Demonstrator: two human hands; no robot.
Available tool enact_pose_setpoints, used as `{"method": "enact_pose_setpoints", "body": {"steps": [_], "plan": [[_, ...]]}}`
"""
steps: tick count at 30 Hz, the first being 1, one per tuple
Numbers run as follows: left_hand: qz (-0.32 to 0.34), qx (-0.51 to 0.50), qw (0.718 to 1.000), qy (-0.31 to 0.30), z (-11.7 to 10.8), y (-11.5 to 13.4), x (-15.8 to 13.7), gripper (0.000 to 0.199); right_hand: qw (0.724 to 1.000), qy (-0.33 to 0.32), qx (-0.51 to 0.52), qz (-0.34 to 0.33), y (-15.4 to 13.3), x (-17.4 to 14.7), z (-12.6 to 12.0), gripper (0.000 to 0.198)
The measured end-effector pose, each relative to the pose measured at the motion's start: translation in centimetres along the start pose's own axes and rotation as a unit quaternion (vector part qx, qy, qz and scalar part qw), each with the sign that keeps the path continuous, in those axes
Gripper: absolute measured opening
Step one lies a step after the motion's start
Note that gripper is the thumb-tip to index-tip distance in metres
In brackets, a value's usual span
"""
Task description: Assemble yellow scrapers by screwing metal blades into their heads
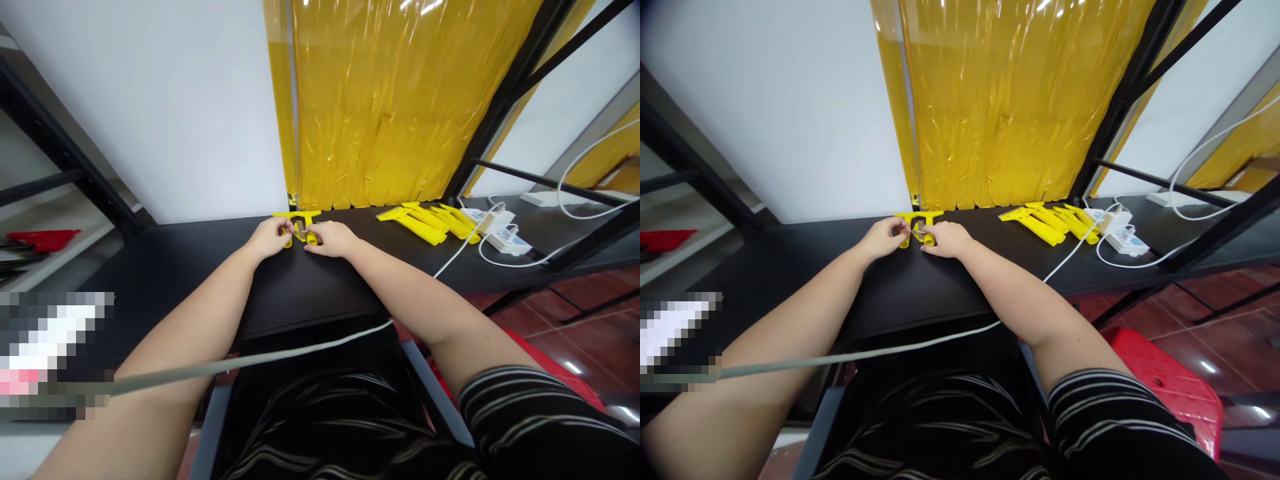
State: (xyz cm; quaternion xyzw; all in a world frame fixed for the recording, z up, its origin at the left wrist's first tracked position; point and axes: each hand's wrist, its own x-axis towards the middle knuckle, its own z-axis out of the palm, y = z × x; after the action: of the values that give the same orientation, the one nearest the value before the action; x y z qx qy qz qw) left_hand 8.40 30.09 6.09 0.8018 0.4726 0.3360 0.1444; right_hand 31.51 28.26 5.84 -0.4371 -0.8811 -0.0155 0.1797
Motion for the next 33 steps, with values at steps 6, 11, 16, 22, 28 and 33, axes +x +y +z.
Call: {"method": "enact_pose_setpoints", "body": {"steps": [6, 11, 16, 22, 28, 33], "plan": [[0.01, -0.004, 1.0, 0.006, 0.1, -0.2, 0.0, 0.013, 0.999, -0.017, -0.02, 0.027, 0.4, -0.2, -0.3, 0.037], [0.022, -0.013, 1.0, 0.017, 0.2, -0.1, 0.1, 0.014, 0.999, -0.005, 0.032, 0.017, 1.4, -0.7, -0.4, 0.029], [0.041, 0.004, 0.999, 0.025, -0.1, 0.5, -0.1, 0.007, 0.989, 0.067, 0.13, 0.029, 2.3, -0.9, -0.2, 0.024], [-0.009, -0.108, 0.994, 0.029, 0.5, 1.7, 0.0, 0.01, 0.964, 0.197, 0.17, 0.054, 2.3, -1.0, -0.9, 0.023], [-0.147, -0.414, 0.898, -0.026, 1.3, 4.1, -0.3, 0.018, 0.967, 0.218, 0.116, -0.061, 0.7, -1.4, -1.7, 0.028], [-0.191, -0.511, 0.838, 0.014, 0.6, 5.5, -0.5, 0.019, 0.965, 0.142, 0.143, -0.166, -0.1, -1.3, -1.6, 0.038]]}}
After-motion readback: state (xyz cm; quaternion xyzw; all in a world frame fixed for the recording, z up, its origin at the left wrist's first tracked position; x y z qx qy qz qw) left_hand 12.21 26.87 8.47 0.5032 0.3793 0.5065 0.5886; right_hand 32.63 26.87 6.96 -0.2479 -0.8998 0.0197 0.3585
